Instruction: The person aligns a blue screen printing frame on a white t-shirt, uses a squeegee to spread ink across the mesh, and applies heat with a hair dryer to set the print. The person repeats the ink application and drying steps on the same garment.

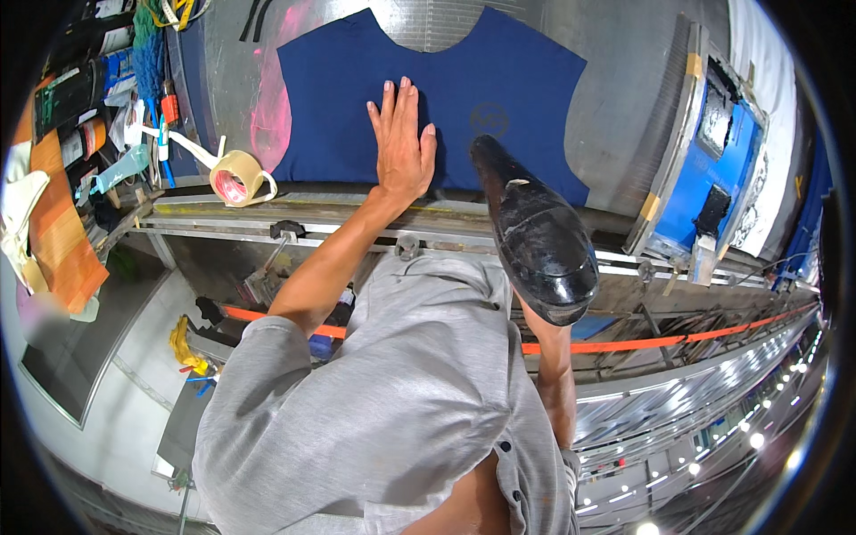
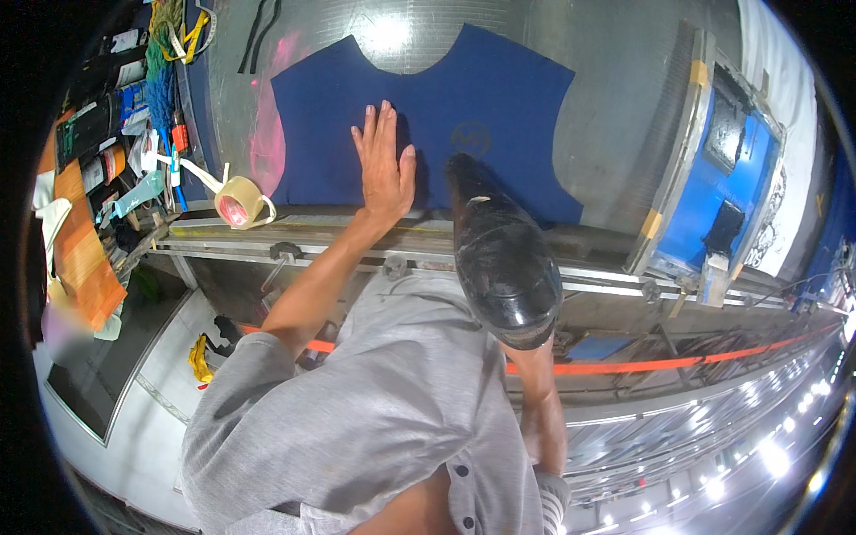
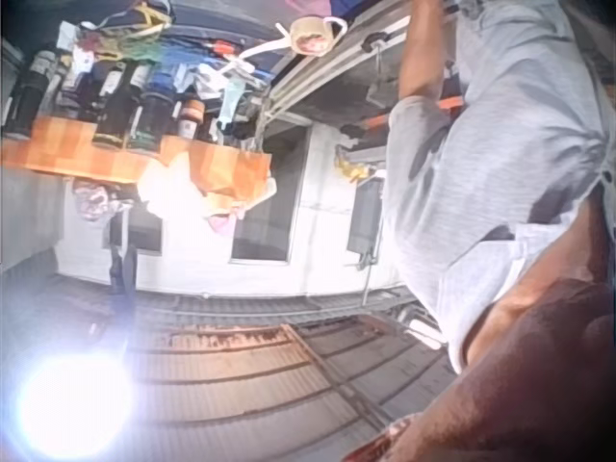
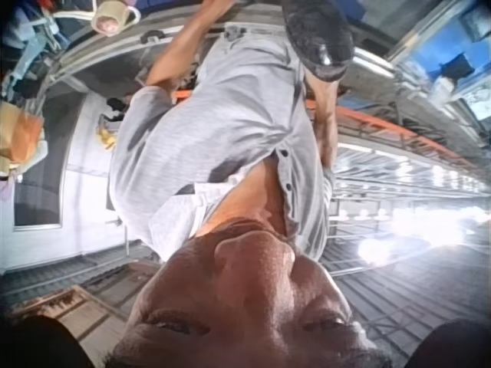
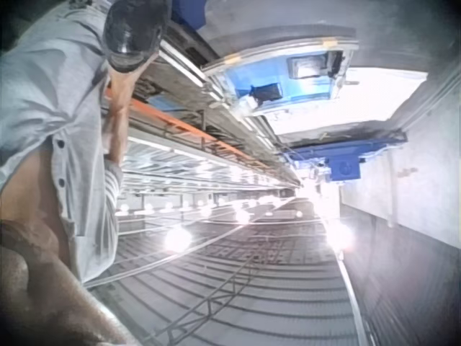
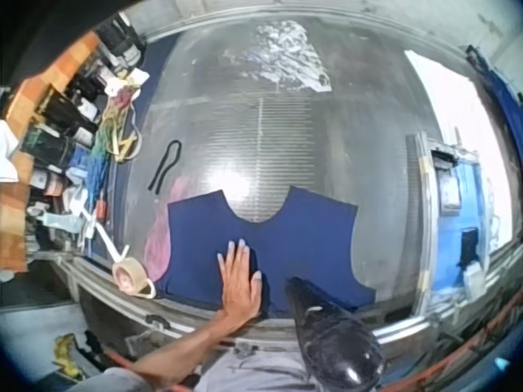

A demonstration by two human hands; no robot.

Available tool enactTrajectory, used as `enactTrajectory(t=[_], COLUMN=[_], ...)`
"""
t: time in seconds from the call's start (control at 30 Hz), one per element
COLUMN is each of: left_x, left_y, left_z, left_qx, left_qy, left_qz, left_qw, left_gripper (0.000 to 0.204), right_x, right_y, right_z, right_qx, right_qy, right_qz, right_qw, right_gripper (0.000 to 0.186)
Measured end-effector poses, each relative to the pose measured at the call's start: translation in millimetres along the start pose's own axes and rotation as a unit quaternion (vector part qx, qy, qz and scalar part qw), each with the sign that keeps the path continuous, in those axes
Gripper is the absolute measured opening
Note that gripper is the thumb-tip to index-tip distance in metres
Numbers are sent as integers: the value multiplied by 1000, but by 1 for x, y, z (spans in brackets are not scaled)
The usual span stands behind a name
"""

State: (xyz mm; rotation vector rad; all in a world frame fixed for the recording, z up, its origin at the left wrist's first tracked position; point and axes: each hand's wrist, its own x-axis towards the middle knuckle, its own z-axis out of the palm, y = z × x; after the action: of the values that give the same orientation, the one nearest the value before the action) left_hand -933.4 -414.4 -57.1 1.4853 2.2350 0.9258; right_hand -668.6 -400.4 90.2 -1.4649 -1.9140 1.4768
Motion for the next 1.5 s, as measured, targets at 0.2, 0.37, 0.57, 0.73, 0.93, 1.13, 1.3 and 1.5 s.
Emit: enactTrajectory(t=[0.2,0.37,0.57,0.73,0.93,1.13,1.3,1.5], left_x=[0,-1,-2,1,0,0,0,0], left_y=[-2,-2,1,4,1,0,0,0], left_z=[0,-3,-4,-2,0,1,2,1], left_qx=[4,7,-20,-30,-36,-29,-27,-27], left_qy=[-1,8,24,32,33,34,33,27], left_qz=[8,44,92,94,90,81,83,82], left_qw=[1000,999,995,995,995,996,996,996], left_gripper=[57,31,17,18,19,20,19,17], right_x=[-3,-10,3,9,10,14,11,14], right_y=[0,3,2,6,9,9,4,6], right_z=[0,0,-8,-9,-9,-12,-12,-12], right_qx=[8,-42,-30,-59,-59,-67,-30,-71], right_qy=[-17,24,65,78,77,88,75,45], right_qz=[7,8,9,-1,-14,-12,53,78], right_qw=[1000,999,997,995,995,994,995,993], right_gripper=[64,61,56,53,51,44,40,35])
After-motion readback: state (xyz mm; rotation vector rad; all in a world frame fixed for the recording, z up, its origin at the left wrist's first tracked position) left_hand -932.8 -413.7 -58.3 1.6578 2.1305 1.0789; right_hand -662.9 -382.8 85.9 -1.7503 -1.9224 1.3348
